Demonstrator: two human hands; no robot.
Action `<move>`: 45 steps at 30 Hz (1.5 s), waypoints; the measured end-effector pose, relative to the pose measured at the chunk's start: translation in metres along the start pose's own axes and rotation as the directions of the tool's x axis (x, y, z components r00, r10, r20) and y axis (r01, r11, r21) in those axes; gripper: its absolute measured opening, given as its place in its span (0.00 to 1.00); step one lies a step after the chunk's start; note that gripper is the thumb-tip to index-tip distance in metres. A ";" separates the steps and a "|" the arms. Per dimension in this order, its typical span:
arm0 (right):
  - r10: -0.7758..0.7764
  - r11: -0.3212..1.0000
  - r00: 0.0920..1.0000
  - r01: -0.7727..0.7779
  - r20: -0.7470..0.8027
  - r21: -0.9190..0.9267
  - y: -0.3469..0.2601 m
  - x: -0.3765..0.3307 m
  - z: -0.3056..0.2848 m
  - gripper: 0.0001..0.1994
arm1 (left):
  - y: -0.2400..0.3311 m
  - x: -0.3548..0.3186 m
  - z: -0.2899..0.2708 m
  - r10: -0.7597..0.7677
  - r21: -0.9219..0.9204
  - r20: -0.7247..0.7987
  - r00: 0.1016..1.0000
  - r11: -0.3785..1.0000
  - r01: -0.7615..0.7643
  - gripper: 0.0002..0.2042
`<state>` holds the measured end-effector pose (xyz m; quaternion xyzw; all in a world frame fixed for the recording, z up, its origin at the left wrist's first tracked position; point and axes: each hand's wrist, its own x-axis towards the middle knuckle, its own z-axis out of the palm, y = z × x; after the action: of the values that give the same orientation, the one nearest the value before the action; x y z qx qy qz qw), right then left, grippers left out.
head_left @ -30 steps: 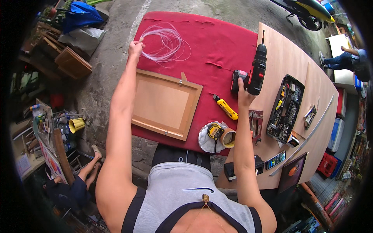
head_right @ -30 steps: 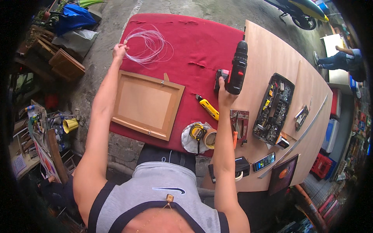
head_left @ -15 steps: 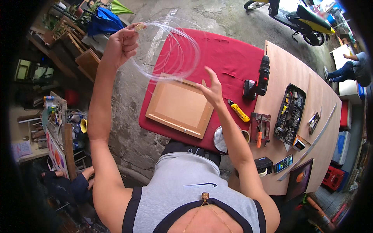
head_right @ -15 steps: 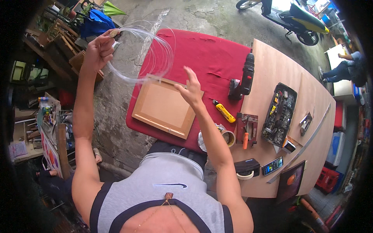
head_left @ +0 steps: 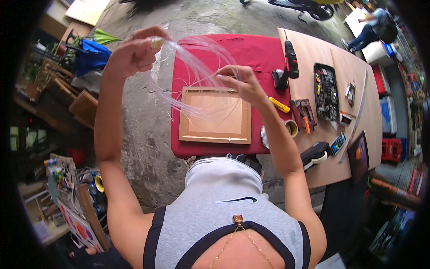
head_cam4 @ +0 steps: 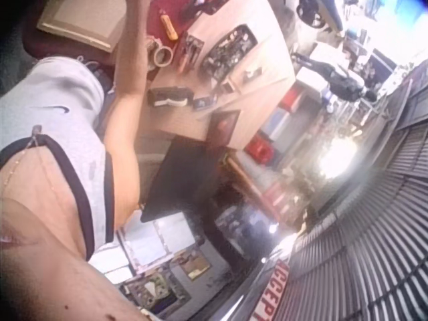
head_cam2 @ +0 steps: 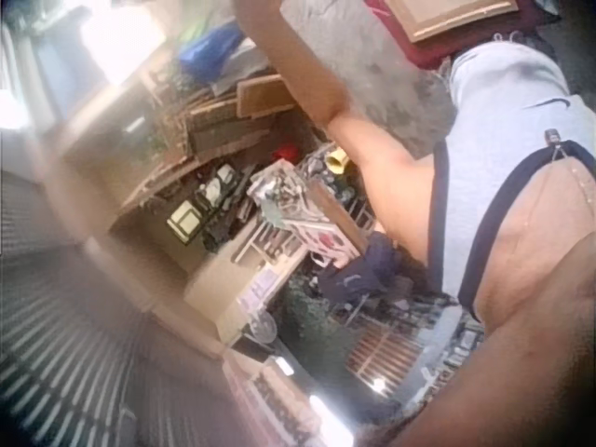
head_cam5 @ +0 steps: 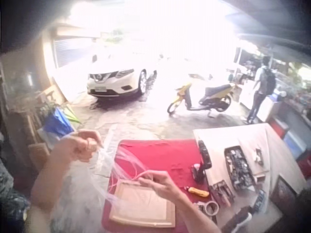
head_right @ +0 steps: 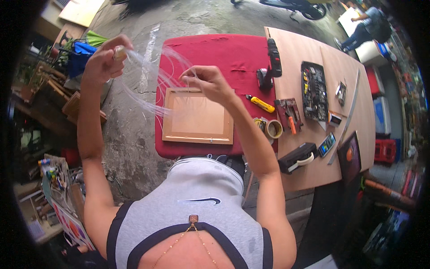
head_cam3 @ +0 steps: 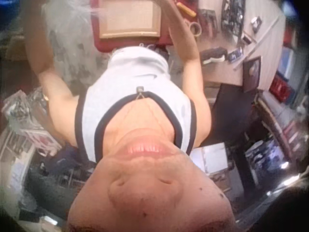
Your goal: The person assembles a wooden picture frame by applying tape to the corners, measuring and marking the back, drilling holes, and attaching hanging hardware with a cord. They use a utility knife, tape measure, drill, and screwdriver to complete the assembly.
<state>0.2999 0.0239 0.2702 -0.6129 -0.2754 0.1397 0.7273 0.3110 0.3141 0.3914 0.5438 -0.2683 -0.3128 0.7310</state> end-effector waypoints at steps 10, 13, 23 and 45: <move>-0.078 0.882 0.955 -0.068 -0.286 -0.466 -0.072 -0.065 -0.027 0.09 | -0.017 0.013 -0.004 0.048 0.716 0.062 0.997 0.694 -0.078 0.11; -0.076 0.808 0.941 -0.137 -0.331 -0.573 -0.112 -0.076 -0.027 0.09 | -0.012 0.018 0.003 0.057 0.854 -0.023 0.998 0.520 -0.010 0.10; -0.146 0.789 0.881 -0.170 -0.449 -0.591 -0.169 -0.112 -0.035 0.12 | -0.014 0.033 0.003 0.420 0.988 0.086 0.904 0.082 -0.132 0.09; -0.094 0.844 0.959 -0.066 -0.268 -0.532 -0.119 -0.172 -0.010 0.34 | -0.040 0.027 0.056 0.802 0.961 0.229 0.551 -0.098 -0.257 0.10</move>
<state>0.1504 -0.1021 0.3455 -0.8028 -0.2008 -0.0373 0.5601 0.2808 0.2501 0.3692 0.7494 -0.4258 0.3927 0.3207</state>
